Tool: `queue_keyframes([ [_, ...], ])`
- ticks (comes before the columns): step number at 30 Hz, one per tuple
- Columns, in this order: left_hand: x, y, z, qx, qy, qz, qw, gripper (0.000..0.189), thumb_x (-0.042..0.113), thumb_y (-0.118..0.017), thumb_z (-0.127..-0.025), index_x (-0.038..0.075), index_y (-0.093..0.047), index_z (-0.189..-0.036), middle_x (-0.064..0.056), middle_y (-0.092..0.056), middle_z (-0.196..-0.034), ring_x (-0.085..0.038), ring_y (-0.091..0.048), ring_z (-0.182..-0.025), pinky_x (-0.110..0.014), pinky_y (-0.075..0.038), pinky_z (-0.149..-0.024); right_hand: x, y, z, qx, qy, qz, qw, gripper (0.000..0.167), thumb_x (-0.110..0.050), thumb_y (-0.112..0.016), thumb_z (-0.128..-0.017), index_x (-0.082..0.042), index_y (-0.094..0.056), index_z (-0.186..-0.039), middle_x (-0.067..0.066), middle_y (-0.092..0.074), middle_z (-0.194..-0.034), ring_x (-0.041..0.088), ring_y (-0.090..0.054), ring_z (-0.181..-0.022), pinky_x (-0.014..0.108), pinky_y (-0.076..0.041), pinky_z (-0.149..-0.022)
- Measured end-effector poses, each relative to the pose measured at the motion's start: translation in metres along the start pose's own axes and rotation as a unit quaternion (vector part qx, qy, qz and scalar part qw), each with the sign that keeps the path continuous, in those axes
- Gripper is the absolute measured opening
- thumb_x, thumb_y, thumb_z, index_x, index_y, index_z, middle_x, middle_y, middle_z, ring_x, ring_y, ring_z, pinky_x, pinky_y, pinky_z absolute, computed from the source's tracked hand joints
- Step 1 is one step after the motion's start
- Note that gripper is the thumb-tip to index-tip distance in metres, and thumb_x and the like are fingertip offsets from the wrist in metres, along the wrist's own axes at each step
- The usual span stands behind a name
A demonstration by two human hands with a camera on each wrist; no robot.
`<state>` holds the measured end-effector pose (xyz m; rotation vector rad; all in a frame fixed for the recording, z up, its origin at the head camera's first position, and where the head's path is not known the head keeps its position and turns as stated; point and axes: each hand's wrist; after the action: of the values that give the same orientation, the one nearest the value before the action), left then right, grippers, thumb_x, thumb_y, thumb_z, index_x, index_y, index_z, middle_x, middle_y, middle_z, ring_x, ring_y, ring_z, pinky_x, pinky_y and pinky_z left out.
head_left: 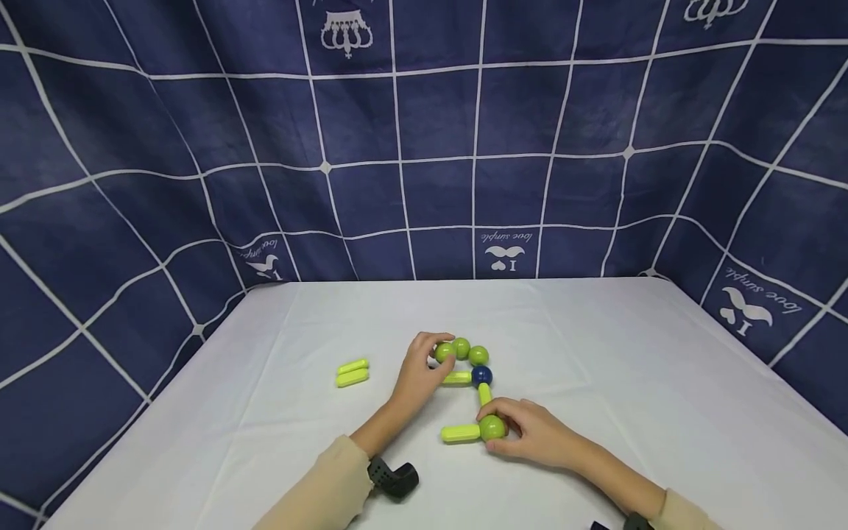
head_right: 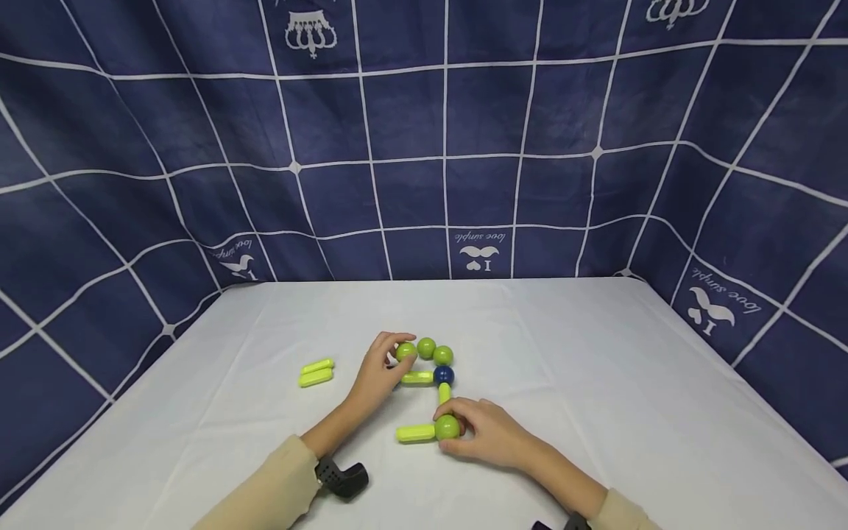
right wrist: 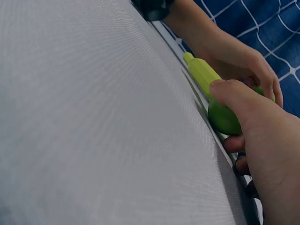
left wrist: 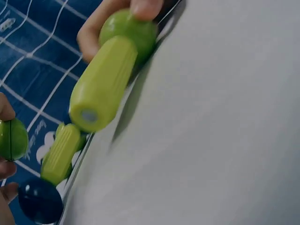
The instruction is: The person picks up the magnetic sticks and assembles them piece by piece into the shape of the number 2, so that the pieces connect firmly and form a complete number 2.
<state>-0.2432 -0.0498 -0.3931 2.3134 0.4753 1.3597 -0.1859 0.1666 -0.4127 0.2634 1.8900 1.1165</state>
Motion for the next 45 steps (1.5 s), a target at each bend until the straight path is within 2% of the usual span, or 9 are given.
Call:
queue_keyframes([
  [5, 0.01, 0.007, 0.024, -0.051, -0.029, 0.025, 0.9979, 0.025, 0.016, -0.058, -0.084, 0.016, -0.064, -0.108, -0.001, -0.05, -0.103, -0.01, -0.044, -0.084, -0.023, -0.041, -0.071, -0.001, -0.001, 0.0, -0.007, -0.004, 0.003, 1.0, 0.028, -0.045, -0.061, -0.082, -0.032, -0.054, -0.106, -0.017, -0.046, -0.073, -0.002, -0.037, -0.061, 0.018, -0.033, -0.057],
  [9, 0.011, 0.017, 0.041, -0.094, -0.024, 0.047, 0.9942, 0.021, 0.017, -0.059, -0.085, 0.016, -0.064, -0.105, 0.001, -0.051, -0.1, -0.008, -0.044, -0.081, -0.024, -0.041, -0.072, -0.002, -0.001, 0.001, -0.008, -0.011, 0.014, 0.9998, 0.026, -0.045, -0.06, -0.083, -0.035, -0.053, -0.106, -0.017, -0.045, -0.073, -0.001, -0.037, -0.062, 0.018, -0.031, -0.057],
  [14, 0.003, 0.029, 0.05, -0.168, -0.019, 0.076, 0.9827, 0.021, 0.021, -0.06, -0.087, 0.013, -0.059, -0.106, -0.003, -0.052, -0.097, -0.008, -0.044, -0.079, -0.02, -0.041, -0.069, -0.001, 0.0, 0.002, 0.008, -0.013, 0.019, 0.9997, 0.024, -0.042, -0.062, -0.082, -0.036, -0.052, -0.104, -0.017, -0.044, -0.071, -0.001, -0.036, -0.061, 0.018, -0.03, -0.057],
  [19, -0.004, 0.034, 0.055, -0.232, 0.008, 0.099, 0.9675, 0.02, 0.01, -0.056, -0.083, 0.01, -0.052, -0.103, -0.004, -0.053, -0.094, -0.005, -0.045, -0.076, -0.018, -0.04, -0.069, -0.001, -0.003, 0.005, -0.005, -0.008, -0.001, 1.0, 0.024, -0.04, -0.062, -0.083, -0.033, -0.053, -0.104, -0.017, -0.045, -0.071, -0.002, -0.037, -0.062, 0.018, -0.031, -0.058],
  [23, -0.003, 0.033, 0.055, -0.264, 0.003, 0.113, 0.9579, 0.022, 0.002, -0.051, -0.075, 0.007, -0.048, -0.097, -0.004, -0.053, -0.093, -0.004, -0.045, -0.077, -0.018, -0.039, -0.07, -0.001, -0.003, 0.006, -0.003, -0.005, 0.004, 1.0, 0.024, -0.04, -0.062, -0.082, -0.033, -0.053, -0.103, -0.018, -0.045, -0.072, -0.002, -0.037, -0.062, 0.018, -0.031, -0.058],
  [30, -0.006, 0.033, 0.049, -0.275, -0.024, 0.136, 0.9514, 0.018, 0.0, -0.049, -0.073, 0.003, -0.045, -0.09, -0.011, -0.053, -0.091, -0.006, -0.046, -0.08, -0.017, -0.038, -0.07, -0.001, 0.001, 0.002, 0.004, -0.008, 0.027, 0.9996, 0.024, -0.042, -0.061, -0.083, -0.035, -0.051, -0.103, -0.019, -0.044, -0.071, -0.002, -0.036, -0.062, 0.018, -0.03, -0.058],
  [35, -0.01, 0.036, 0.044, -0.315, -0.018, 0.162, 0.9349, 0.023, 0.002, -0.053, -0.072, -0.001, -0.047, -0.094, -0.014, -0.051, -0.092, -0.007, -0.045, -0.082, -0.018, -0.037, -0.074, -0.002, 0.001, 0.003, 0.005, -0.006, 0.021, 0.9997, 0.024, -0.041, -0.061, -0.083, -0.033, -0.052, -0.103, -0.019, -0.045, -0.073, -0.002, -0.038, -0.063, 0.019, -0.031, -0.059],
  [39, -0.015, 0.039, 0.039, -0.346, -0.009, 0.157, 0.9249, 0.03, 0.005, -0.059, -0.073, -0.001, -0.052, -0.102, -0.016, -0.054, -0.099, -0.004, -0.047, -0.086, -0.018, -0.039, -0.077, -0.002, 0.0, 0.003, 0.007, -0.007, 0.021, 0.9997, 0.023, -0.042, -0.061, -0.083, -0.033, -0.052, -0.103, -0.018, -0.045, -0.073, -0.001, -0.038, -0.064, 0.019, -0.031, -0.059],
  [45, -0.017, 0.041, 0.035, -0.36, -0.001, 0.149, 0.9207, 0.03, 0.008, -0.063, -0.072, 0.0, -0.053, -0.099, -0.003, -0.052, -0.09, -0.004, -0.045, -0.082, -0.017, -0.038, -0.075, -0.002, 0.002, 0.001, 0.006, 0.002, 0.023, 0.9997, 0.024, -0.042, -0.06, -0.084, -0.032, -0.052, -0.103, -0.018, -0.044, -0.073, -0.002, -0.038, -0.064, 0.018, -0.031, -0.06],
])
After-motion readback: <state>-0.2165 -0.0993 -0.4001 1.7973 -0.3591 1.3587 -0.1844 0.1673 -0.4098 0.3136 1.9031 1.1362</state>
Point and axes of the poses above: each hand's wrist, its own z-axis away from the middle knuckle, its own y-axis out of the back of the hand, x = y × z
